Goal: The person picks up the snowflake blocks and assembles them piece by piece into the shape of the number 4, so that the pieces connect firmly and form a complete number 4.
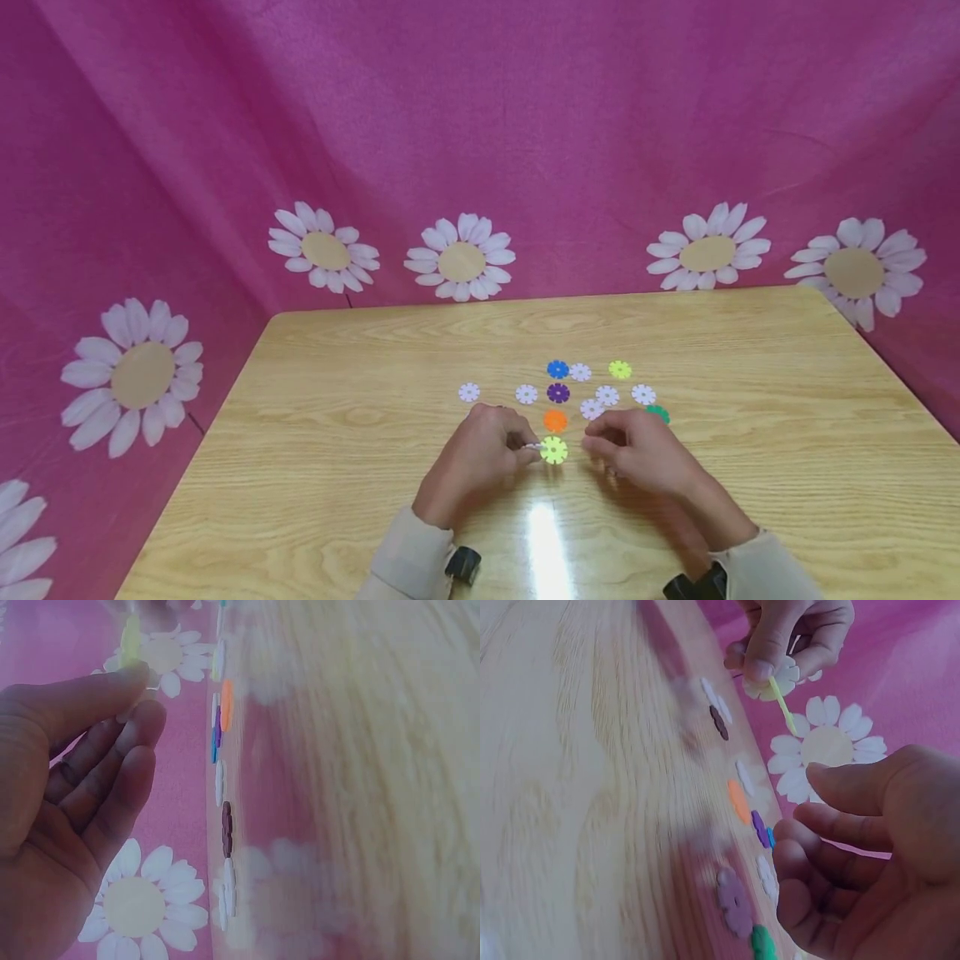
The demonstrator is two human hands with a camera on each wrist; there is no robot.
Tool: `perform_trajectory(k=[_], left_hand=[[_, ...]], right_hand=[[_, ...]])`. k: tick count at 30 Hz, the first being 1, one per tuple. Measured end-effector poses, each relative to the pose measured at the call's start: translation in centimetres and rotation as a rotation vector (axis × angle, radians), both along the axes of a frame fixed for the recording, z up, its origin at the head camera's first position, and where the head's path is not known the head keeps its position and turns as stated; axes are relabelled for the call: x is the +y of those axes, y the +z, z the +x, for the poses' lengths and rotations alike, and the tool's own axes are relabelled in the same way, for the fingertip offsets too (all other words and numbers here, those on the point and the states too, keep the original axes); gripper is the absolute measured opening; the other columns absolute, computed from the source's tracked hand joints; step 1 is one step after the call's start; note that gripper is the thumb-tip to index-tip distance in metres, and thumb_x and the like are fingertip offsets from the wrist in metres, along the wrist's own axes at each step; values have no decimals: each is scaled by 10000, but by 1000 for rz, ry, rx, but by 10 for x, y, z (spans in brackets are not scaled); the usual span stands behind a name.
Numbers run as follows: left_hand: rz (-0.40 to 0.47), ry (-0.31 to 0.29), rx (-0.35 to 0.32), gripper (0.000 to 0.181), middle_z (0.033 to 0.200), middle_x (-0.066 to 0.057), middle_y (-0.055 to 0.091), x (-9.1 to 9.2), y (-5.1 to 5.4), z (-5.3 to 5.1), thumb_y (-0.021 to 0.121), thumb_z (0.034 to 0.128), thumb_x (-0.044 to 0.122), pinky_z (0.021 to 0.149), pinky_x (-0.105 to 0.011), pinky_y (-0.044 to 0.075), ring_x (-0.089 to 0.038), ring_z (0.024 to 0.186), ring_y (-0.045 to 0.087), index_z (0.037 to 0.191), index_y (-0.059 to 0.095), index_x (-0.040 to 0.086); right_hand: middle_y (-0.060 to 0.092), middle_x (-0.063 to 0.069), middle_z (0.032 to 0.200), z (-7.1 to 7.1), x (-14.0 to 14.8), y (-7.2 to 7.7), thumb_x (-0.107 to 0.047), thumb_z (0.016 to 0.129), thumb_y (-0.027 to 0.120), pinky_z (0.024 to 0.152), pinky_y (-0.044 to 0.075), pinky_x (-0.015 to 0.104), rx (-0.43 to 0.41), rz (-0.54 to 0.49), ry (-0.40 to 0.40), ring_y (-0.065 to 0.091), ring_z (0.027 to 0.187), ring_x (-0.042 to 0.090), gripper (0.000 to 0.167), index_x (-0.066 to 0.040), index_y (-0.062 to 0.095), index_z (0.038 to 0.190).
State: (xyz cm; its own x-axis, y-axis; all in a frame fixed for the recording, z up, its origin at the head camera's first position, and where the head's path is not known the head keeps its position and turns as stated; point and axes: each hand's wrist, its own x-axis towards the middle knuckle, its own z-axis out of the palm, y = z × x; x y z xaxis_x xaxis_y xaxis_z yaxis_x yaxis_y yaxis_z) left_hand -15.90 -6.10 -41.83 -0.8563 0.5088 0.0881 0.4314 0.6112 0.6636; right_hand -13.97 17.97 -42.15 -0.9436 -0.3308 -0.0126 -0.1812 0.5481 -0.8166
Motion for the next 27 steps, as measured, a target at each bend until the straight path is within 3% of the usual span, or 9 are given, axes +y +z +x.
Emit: perform_trajectory(k=[8,16,27], left_hand=[[17,-3,19,54,757,165,644,-3,-3,0,824,838,117,665,-191,495,-5,689,564,810,798,155],[31,11,-12,37,754,159,624,-5,-5,0,836,831,141,659,-203,498,-30,703,566,836,803,156],[36,7,-35,49,766,162,643,-7,-6,0,838,829,132,686,-211,503,-35,712,572,848,801,158]], right_hand=[[631,-65,742,1,10,-1,-135,915,726,602,479,282,90,134,-28,550,656,110,134,-25,731,992],[646,-41,805,3,18,-2,-143,843,796,657,487,307,138,270,-33,548,737,119,219,0,739,999],[528,-79,704,4,26,-9,-156,767,853,597,408,289,178,367,0,449,678,110,189,-68,756,903]])
